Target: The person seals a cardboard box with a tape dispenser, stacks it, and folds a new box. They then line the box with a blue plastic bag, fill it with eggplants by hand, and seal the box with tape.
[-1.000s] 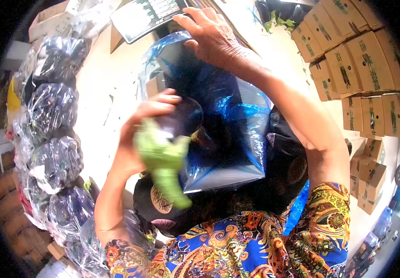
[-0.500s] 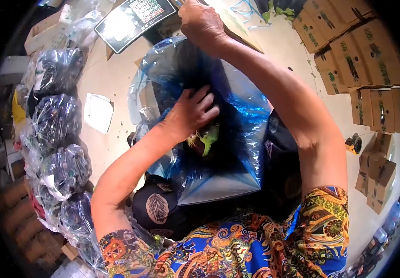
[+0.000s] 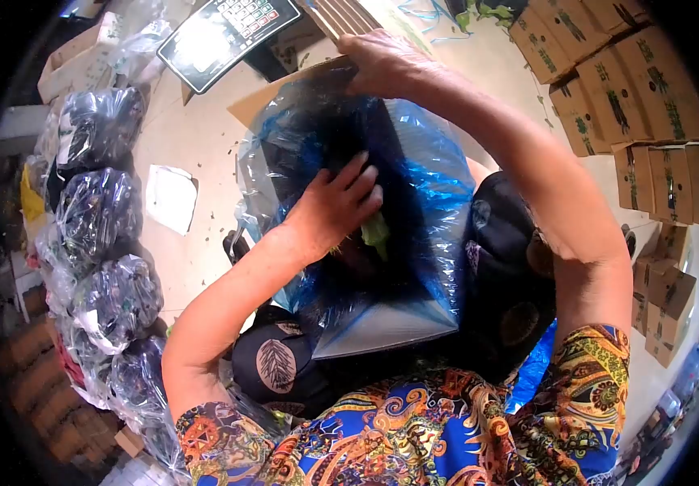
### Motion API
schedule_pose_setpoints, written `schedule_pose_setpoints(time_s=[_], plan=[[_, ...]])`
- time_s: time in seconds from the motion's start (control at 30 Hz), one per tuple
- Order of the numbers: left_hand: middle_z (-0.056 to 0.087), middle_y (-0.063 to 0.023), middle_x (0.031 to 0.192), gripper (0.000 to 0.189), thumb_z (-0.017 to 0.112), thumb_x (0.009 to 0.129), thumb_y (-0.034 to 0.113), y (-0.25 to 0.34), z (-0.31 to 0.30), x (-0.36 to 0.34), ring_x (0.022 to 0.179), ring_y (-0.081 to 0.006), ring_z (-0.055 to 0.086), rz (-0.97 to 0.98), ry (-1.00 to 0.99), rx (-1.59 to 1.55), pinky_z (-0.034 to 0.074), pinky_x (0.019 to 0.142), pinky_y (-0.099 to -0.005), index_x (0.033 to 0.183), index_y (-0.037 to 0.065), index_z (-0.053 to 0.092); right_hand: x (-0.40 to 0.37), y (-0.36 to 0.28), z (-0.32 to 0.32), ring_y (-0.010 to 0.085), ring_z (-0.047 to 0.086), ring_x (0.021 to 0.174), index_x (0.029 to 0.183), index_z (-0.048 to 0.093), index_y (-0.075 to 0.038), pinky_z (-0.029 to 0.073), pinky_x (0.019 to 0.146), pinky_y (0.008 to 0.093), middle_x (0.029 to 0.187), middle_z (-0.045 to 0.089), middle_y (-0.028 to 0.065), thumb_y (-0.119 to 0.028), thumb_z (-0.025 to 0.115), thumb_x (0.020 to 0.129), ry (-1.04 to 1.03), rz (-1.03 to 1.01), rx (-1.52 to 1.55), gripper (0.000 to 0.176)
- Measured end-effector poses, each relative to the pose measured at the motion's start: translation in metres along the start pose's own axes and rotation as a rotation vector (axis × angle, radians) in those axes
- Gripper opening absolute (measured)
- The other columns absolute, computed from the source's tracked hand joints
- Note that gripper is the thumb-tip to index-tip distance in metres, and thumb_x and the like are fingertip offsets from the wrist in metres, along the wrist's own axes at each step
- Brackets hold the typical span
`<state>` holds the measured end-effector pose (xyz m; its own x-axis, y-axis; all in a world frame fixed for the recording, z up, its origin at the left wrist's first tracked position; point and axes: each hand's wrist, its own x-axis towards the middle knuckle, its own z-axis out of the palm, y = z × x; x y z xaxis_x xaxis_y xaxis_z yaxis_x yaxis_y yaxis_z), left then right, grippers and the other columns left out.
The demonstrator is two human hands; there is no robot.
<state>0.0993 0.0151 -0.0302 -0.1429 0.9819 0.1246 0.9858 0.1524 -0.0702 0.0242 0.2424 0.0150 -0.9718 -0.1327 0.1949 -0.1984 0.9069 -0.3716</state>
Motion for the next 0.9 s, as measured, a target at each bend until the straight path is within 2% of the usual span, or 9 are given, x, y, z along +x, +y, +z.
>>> schedule_pose_setpoints(time_s=[0.17,0.27,0.4,0.43,0.5,0.53,0.7,0.8,0.9], plan=[[0.054,-0.0104,0.118,0.032,0.059,0.077,0.021,-0.004,0.009,0.005,0.119,-0.0295,0.047,0.066,0.040,-0.026,0.042,0.088,-0.0443,0.109,0.016,0.058,-0.011,-0.007,-0.022,0.0297,0.067,0.073,0.093,0.067,-0.003,0.054,0.066,0.0394,0.080,0.068,0.0170,-0.018,0.075,0.077,-0.156,0.242,-0.006,0.023],[0.055,-0.0124,0.115,0.032,0.059,0.077,0.020,0.010,0.001,0.006,0.116,-0.0301,0.048,0.036,0.086,-0.033,0.039,0.092,-0.0440,0.109,0.016,0.057,-0.012,0.003,-0.028,0.0339,0.067,0.083,0.091,0.070,0.001,0.057,0.071,0.0391,0.089,0.068,0.0213,-0.015,0.075,0.072,-0.129,0.231,-0.011,0.026],[0.054,-0.0128,0.117,0.033,0.061,0.076,0.016,0.025,-0.020,0.010,0.118,-0.0308,0.048,0.010,0.126,0.003,0.034,0.102,-0.0451,0.108,0.017,0.056,-0.011,0.024,-0.043,0.0276,0.068,0.077,0.087,0.069,-0.002,0.056,0.069,0.0351,0.081,0.067,0.0151,-0.004,0.069,0.073,0.240,-0.063,0.045,0.014],[0.052,-0.0129,0.120,0.032,0.061,0.077,0.016,0.024,-0.017,0.011,0.118,-0.0309,0.047,0.049,0.124,-0.052,0.033,0.104,-0.0453,0.109,0.017,0.055,-0.001,0.009,-0.055,0.0330,0.063,0.073,0.077,0.059,-0.002,0.048,0.066,0.0464,0.073,0.061,0.0226,-0.017,0.052,0.087,0.309,0.057,0.043,0.019],[0.050,-0.0132,0.124,0.032,0.060,0.077,0.015,0.015,-0.004,0.018,0.119,-0.0309,0.047,0.132,0.127,-0.164,0.032,0.106,-0.0459,0.109,0.017,0.055,0.011,-0.014,-0.068,0.0327,0.065,0.071,0.072,0.061,-0.002,0.049,0.064,0.0454,0.074,0.064,0.0209,-0.017,0.054,0.085,0.310,0.248,0.345,0.021],[0.044,-0.0137,0.134,0.033,0.058,0.079,0.012,0.011,0.004,0.020,0.123,-0.0326,0.045,0.123,0.044,-0.243,0.034,0.106,-0.0477,0.111,0.017,0.054,0.014,-0.014,-0.066,0.0315,0.064,0.071,0.073,0.061,-0.002,0.049,0.064,0.0446,0.074,0.064,0.0198,-0.017,0.054,0.085,0.307,0.260,0.373,0.021],[0.047,-0.0169,0.134,0.036,0.056,0.079,0.009,0.009,0.001,0.007,0.125,-0.0377,0.045,-0.089,0.289,-0.365,0.042,0.099,-0.0462,0.115,0.007,0.056,0.027,0.000,-0.018,0.0254,0.063,0.068,0.080,0.063,-0.002,0.049,0.063,0.0403,0.073,0.064,0.0148,-0.018,0.054,0.086,0.283,0.315,0.523,0.019],[0.050,-0.0186,0.129,0.043,0.061,0.076,0.005,0.011,-0.009,-0.003,0.116,-0.0402,0.051,-0.196,0.258,-0.414,0.046,0.094,-0.0439,0.119,0.006,0.058,0.026,0.027,-0.003,0.0155,0.057,0.068,0.087,0.064,-0.004,0.047,0.061,0.0331,0.072,0.061,0.0061,-0.018,0.055,0.087,0.451,0.018,0.249,0.017],[0.052,-0.0176,0.125,0.048,0.066,0.073,0.002,-0.016,-0.033,0.005,0.109,-0.0393,0.054,-0.285,0.488,-0.224,0.047,0.090,-0.0451,0.121,0.005,0.057,0.020,0.004,-0.030,0.0112,0.052,0.070,0.090,0.063,-0.005,0.045,0.062,0.0289,0.073,0.058,0.0017,-0.017,0.055,0.089,0.383,0.307,0.706,0.015]])
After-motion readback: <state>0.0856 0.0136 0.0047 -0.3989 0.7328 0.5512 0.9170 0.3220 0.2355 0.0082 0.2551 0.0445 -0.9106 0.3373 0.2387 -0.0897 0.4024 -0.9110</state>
